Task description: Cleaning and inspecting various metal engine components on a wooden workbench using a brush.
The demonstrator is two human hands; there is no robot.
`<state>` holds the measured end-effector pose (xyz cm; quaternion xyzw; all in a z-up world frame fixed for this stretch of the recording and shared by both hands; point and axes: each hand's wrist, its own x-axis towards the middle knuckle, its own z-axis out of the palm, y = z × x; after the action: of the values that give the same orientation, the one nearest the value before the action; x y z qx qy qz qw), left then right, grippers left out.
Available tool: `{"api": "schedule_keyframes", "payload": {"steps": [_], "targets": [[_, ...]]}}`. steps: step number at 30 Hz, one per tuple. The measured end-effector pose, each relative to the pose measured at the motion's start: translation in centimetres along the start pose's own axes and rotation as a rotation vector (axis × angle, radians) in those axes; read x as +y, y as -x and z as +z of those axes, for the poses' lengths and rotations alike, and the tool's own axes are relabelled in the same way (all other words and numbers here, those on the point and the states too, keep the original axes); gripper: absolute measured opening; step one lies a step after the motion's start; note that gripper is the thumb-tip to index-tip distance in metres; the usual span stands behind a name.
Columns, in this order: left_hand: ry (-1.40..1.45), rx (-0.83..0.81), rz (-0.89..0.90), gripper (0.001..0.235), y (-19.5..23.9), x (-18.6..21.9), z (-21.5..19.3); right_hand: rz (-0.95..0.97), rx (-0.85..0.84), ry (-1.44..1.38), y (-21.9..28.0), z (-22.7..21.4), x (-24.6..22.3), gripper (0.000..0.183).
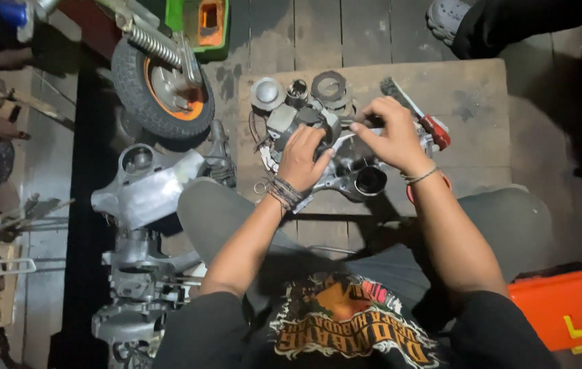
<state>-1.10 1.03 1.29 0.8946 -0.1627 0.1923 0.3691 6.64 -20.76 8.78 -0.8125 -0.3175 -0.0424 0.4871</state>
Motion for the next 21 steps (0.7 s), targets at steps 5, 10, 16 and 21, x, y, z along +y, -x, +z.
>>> {"api": "schedule_keyframes", "payload": {"steps": [5, 10, 16, 21], "targets": [[0.009, 0.036, 0.027, 0.031, 0.5, -0.1, 0.0, -0.058, -0.030, 0.060, -0.1, 1.4, 0.5, 0.017], [0.004, 0.057, 0.016, 0.033, 1.0, -0.1, -0.4, -0.061, 0.002, 0.034, -0.3, 0.7, -1.6, 0.016], [0.021, 0.119, 0.010, 0.034, 0.9, 1.7, -2.1, -0.065, -0.004, 0.012, -0.6, 1.2, -1.2, 0.014], [0.061, 0.116, -0.020, 0.037, 1.0, 2.5, -3.8, -0.246, -0.110, 0.149, -1.7, 0.9, -4.1, 0.022]]}}
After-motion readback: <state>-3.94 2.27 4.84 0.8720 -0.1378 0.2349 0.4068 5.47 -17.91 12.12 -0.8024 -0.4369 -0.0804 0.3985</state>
